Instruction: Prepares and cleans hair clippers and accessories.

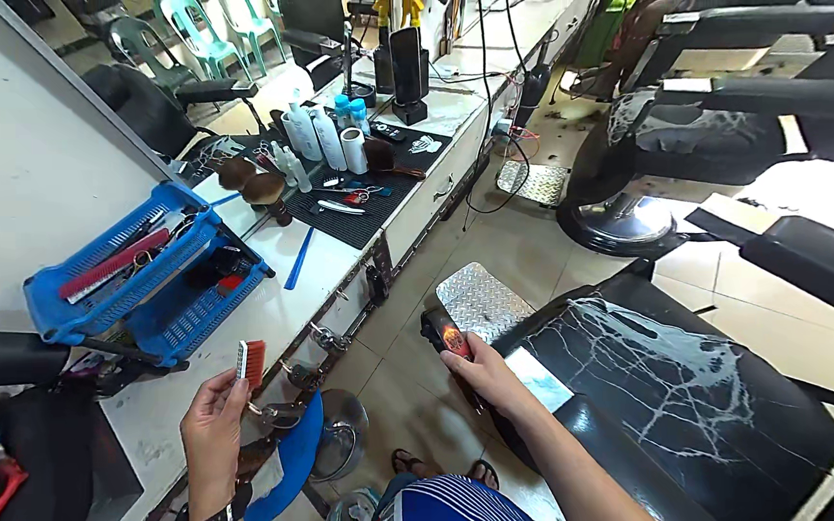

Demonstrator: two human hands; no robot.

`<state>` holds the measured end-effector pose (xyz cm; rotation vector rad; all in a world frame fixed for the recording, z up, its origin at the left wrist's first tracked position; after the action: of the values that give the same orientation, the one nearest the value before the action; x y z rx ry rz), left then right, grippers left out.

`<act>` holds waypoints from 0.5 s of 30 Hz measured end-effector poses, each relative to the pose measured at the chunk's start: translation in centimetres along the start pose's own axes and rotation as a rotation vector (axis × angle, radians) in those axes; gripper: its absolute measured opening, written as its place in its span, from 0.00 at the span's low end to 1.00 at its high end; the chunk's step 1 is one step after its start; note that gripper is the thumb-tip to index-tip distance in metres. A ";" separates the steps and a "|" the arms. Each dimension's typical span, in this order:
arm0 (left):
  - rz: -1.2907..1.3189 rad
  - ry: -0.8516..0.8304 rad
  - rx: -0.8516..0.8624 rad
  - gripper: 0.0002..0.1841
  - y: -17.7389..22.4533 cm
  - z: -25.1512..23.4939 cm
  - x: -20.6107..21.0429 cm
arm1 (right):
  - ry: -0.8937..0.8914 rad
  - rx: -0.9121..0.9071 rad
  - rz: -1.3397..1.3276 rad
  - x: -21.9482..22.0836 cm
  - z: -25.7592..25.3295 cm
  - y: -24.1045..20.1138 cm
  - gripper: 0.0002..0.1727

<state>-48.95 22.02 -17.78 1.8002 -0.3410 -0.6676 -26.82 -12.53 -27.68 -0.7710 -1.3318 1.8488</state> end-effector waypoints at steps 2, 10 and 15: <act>-0.028 0.025 -0.019 0.13 -1.2 -1.2 -0.9 | 0.031 0.009 -0.282 1.5 -1.2 -0.7 0.38; -0.096 0.099 -0.092 0.13 -5.2 -3.6 -2.2 | 0.172 -0.041 -0.683 6.2 -7.7 -3.5 0.16; -0.130 0.061 -0.044 0.15 -5.9 -3.7 -2.6 | 0.300 -0.115 -1.084 9.2 -12.6 -6.1 0.15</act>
<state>-49.41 28.29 -21.85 1.8076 -0.1682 -0.7042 -20.63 2.90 -25.94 -0.2395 -1.2722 0.7715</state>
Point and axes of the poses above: each hand's wrist, its own z-axis away from the middle knuckle, its own x-axis out of the palm, y = z × x, the point moved 5 cm from there along -z, towards the middle knuckle, and after that the axes turned 2 degrees about -x, right-handed, at the moved point
